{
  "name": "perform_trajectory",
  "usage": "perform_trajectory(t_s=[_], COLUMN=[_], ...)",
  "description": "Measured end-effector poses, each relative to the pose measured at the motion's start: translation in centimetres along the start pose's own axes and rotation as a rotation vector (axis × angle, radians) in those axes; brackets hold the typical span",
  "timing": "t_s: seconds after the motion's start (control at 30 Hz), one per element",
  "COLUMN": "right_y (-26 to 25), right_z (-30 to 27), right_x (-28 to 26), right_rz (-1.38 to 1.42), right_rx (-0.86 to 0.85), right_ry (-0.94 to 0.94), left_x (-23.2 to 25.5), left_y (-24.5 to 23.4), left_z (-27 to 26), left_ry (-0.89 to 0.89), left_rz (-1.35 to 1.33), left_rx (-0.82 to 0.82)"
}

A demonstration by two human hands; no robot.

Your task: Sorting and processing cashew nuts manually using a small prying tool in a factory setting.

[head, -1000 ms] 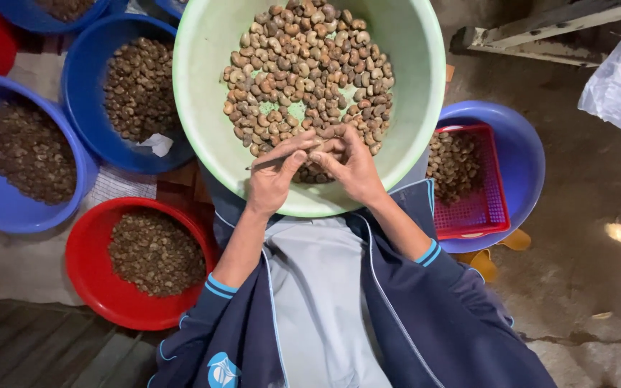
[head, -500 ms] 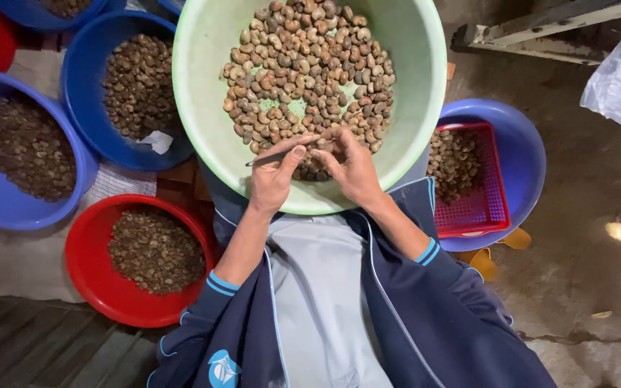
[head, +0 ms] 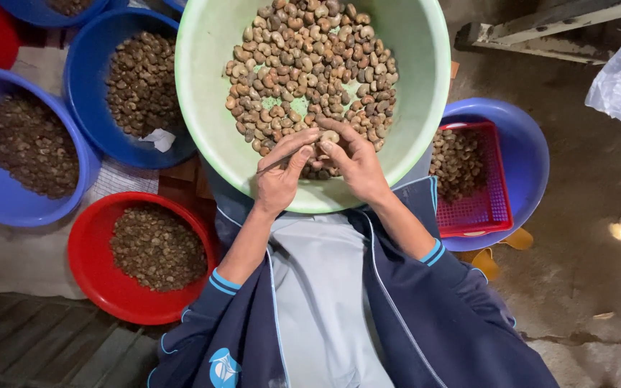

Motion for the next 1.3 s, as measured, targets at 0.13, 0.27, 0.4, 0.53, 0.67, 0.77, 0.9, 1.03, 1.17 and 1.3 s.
perform_trajectory(t_s=[0.13,0.27,0.4,0.53,0.67,0.77,0.9,1.03,1.17,1.3], right_y=[0.6,0.8,1.0,1.0,0.9,0.2,-5.3,-13.5,-18.1,-19.6], right_z=[-0.2,-0.3,-0.4,-0.9,-1.4,-1.5,-3.4,-6.3,-8.8,-10.0], right_x=[-1.6,-2.7,-4.0,-3.4,-4.1,-6.3,-11.1,-12.4,-12.4,-12.0], right_rz=[-0.188,-0.396,-0.424,-0.442,-0.489,-0.582,-0.727,-0.835,-1.173,-1.376], right_rx=[-0.033,-0.049,-0.026,-0.017,-0.022,-0.011,0.242,0.424,0.506,0.53], right_ry=[-0.09,-0.186,-0.228,-0.26,-0.28,-0.311,-0.332,-0.446,-0.285,-0.295], left_x=[0.0,-0.5,-0.8,-0.6,0.1,-0.7,-2.3,-3.3,-5.3,-4.5], left_y=[0.1,-0.3,0.1,-0.1,0.2,0.0,-0.7,-0.7,-0.6,-0.3], left_z=[0.0,0.0,-0.1,0.0,0.1,0.0,-0.2,-0.4,-1.2,-1.0], left_ry=[-0.024,-0.044,-0.034,-0.063,-0.086,-0.1,-0.205,-0.239,-0.307,-0.346], left_rz=[0.006,-0.025,-0.078,-0.075,-0.064,-0.053,-0.001,0.032,0.08,0.063], left_rx=[0.0,0.021,0.031,0.01,-0.006,0.008,0.038,0.028,0.033,0.027])
Point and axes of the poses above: each hand's wrist, its own z-axis towards the middle knuckle, its own y-axis out of the palm, x = y × z, the point moved 10 cm from there along z, towards the middle knuckle, and after that the axes turned 7 degrees about -y, right-handed, at the moved point
